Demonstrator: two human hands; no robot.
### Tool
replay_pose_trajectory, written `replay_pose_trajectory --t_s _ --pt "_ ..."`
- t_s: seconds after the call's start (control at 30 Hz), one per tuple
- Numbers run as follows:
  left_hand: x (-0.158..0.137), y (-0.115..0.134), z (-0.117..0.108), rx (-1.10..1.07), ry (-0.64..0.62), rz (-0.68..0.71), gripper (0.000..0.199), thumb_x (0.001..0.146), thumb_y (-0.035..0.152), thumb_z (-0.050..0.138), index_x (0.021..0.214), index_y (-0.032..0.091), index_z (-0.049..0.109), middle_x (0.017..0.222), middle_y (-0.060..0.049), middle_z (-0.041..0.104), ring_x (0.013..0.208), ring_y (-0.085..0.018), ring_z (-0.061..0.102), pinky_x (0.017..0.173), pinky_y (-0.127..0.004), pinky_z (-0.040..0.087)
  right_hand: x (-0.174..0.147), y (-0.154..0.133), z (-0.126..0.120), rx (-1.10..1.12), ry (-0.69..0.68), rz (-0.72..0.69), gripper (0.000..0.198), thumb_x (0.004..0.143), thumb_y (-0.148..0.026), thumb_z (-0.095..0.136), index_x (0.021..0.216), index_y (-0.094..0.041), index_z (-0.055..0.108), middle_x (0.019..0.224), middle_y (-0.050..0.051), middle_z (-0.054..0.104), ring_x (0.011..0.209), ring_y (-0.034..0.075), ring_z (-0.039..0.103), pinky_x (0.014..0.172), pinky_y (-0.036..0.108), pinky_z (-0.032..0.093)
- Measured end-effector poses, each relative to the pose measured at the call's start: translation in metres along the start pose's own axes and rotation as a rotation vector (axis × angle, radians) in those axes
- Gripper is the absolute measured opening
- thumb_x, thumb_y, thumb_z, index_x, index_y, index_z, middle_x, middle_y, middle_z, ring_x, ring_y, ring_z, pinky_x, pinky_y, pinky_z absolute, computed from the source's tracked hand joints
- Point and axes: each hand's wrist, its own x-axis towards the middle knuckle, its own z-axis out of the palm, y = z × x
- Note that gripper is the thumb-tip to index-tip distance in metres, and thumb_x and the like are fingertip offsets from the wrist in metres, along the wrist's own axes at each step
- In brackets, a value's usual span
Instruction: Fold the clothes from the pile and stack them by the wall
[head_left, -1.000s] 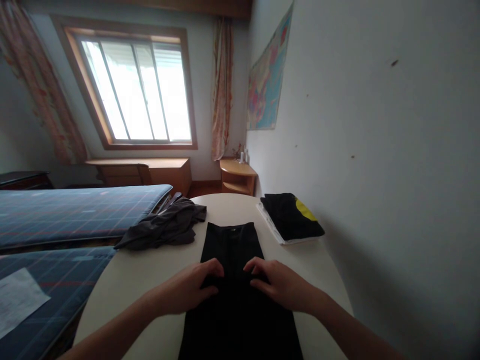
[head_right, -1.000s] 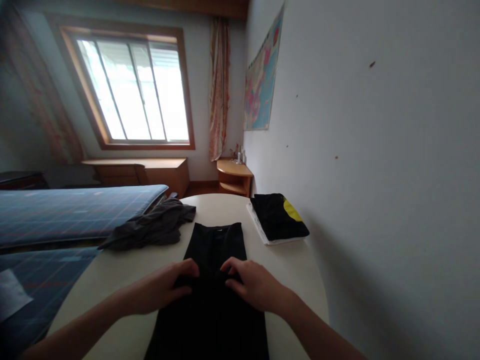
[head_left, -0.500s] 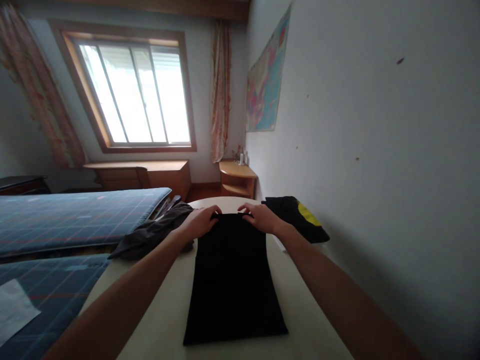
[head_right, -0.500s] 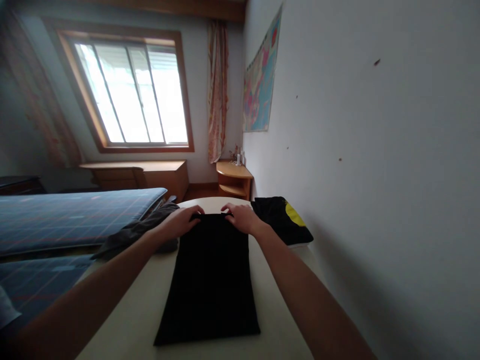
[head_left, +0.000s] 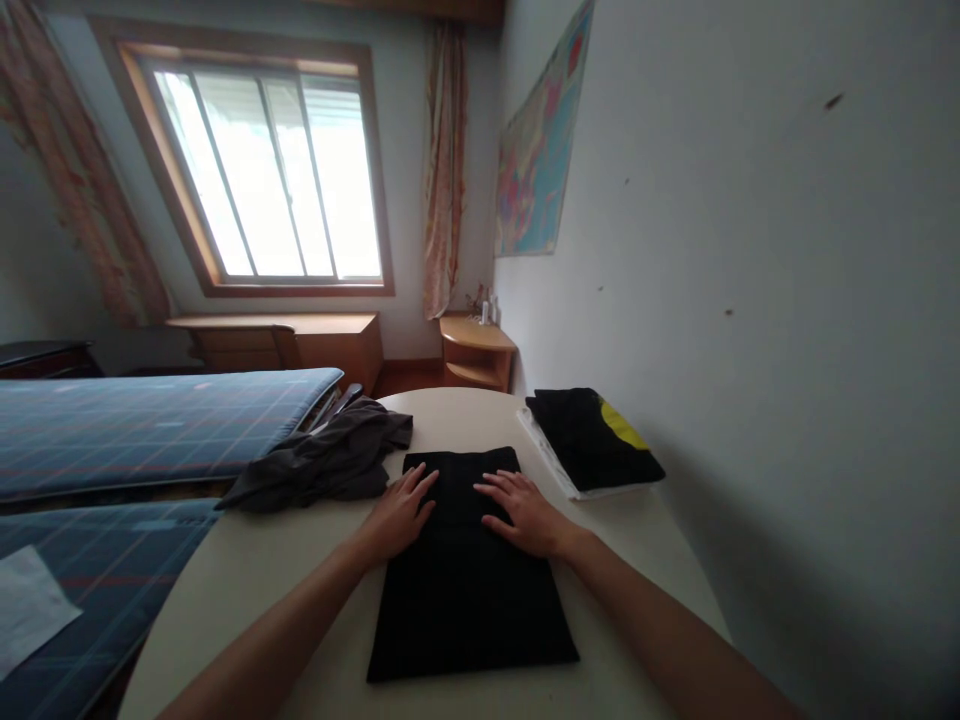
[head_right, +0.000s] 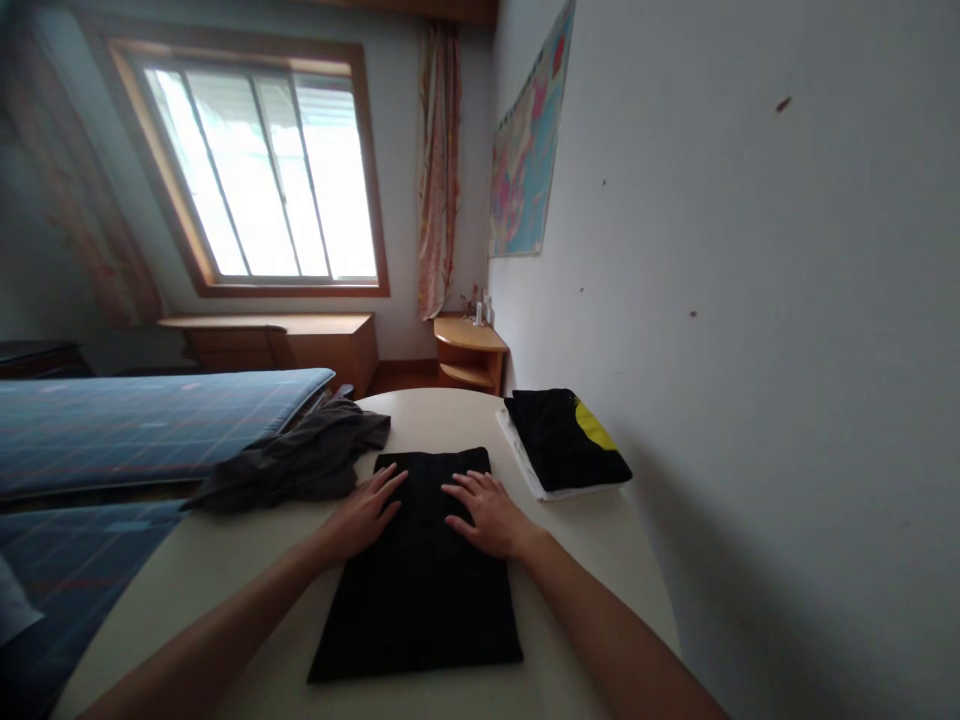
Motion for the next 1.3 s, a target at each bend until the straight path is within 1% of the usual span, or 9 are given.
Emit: replay_pose_trajectory --t_s 0.17,0.3,0.5,0.67,0.8,0.93,1.1,1.2,1.3 --pt "-0.043 0.026 -0.018 0.061 -0.013 0.062 0.047 0.092 0.033 0.052 0.139 0.026 0.051 0.147 -0.01 0.049 0.133 -0.029 0.046 0.112 -0.047 0.036 -0.042 -0.029 -0.018 0.056 -0.066 -0.051 0.056 0.085 -0.052 0.064 0.136 -0.029 0.057 0.145 0.007 0.052 0.135 0.03 0.041 0.114 0.047 0.03" --pt "-0.06 0.045 -0.04 0.057 -0.042 0.08 0.032 0.088 0.031 0.056 0.119 0.025 0.063 0.12 -0.007 0.064 0.11 -0.026 0.06 0.102 -0.043 0.044 -0.059 -0.043 -0.036 0.144 -0.089 -0.088 0.035 0.086 -0.043 0.064 0.117 -0.027 0.068 0.115 0.005 0.068 0.109 0.023 0.059 0.098 0.036 0.045" --pt "-0.045 0.038 -0.036 0.007 0.057 -0.005 0.039 0.088 0.024 0.054 0.127 0.022 0.059 0.134 -0.009 0.059 0.124 -0.028 0.052 0.107 -0.042 0.04 -0.05 -0.024 -0.025 0.022 0.123 0.158 0.031 0.092 -0.034 0.057 0.117 -0.019 0.067 0.117 0.01 0.067 0.113 0.024 0.057 0.102 0.037 0.04" --pt "-0.025 0.027 -0.032 -0.055 -0.072 -0.097 0.025 0.087 0.025 0.058 0.11 0.021 0.067 0.107 -0.007 0.071 0.106 -0.024 0.063 0.093 -0.034 0.047 -0.042 -0.004 -0.014 0.008 0.085 0.24 0.024 0.093 -0.033 0.057 0.105 -0.017 0.069 0.11 0.009 0.067 0.108 0.023 0.059 0.099 0.034 0.042" --pt "-0.017 0.023 -0.033 -0.048 -0.096 -0.144 0.015 0.087 0.028 0.06 0.1 0.024 0.068 0.094 -0.003 0.073 0.092 -0.021 0.067 0.081 -0.029 0.048 -0.038 -0.013 -0.017 -0.044 0.099 0.278 0.019 0.092 -0.027 0.056 0.104 -0.018 0.068 0.109 0.01 0.067 0.106 0.024 0.059 0.096 0.035 0.043" --pt "-0.011 0.021 -0.031 0.01 -0.05 -0.209 0.014 0.089 0.027 0.059 0.1 0.023 0.066 0.097 -0.004 0.074 0.092 -0.021 0.068 0.079 -0.029 0.047 -0.041 -0.06 -0.017 -0.083 0.165 0.239 0.034 0.092 -0.03 0.055 0.124 -0.021 0.063 0.131 0.011 0.06 0.122 0.028 0.052 0.106 0.043 0.036" --pt "-0.001 0.018 -0.031 0.081 0.048 -0.279 0.017 0.091 0.024 0.054 0.104 0.021 0.064 0.104 -0.007 0.072 0.098 -0.023 0.066 0.084 -0.033 0.048 -0.061 -0.119 -0.001 0.101 -0.097 0.018 0.066 0.087 -0.067 0.053 0.144 -0.035 0.047 0.157 0.007 0.037 0.146 0.036 0.024 0.117 0.062 0.01" --pt "0.001 0.024 -0.03 0.114 0.129 -0.298 0.027 0.093 0.021 0.049 0.117 0.019 0.062 0.122 -0.012 0.066 0.115 -0.027 0.059 0.096 -0.04 0.045 -0.067 -0.124 0.01 0.145 -0.228 0.01 0.082 0.082 -0.075 0.052 0.152 -0.038 0.033 0.164 0.007 0.019 0.149 0.042 0.008 0.113 0.07 0.002" --pt "-0.008 0.044 -0.022 0.107 0.225 -0.234 0.037 0.094 0.023 0.047 0.129 0.019 0.057 0.144 -0.013 0.052 0.132 -0.028 0.048 0.109 -0.044 0.038 -0.061 -0.112 0.015 0.124 -0.218 0.027 0.086 0.082 -0.075 0.052 0.154 -0.037 0.027 0.164 0.005 0.014 0.149 0.042 0.001 0.113 0.071 -0.004"
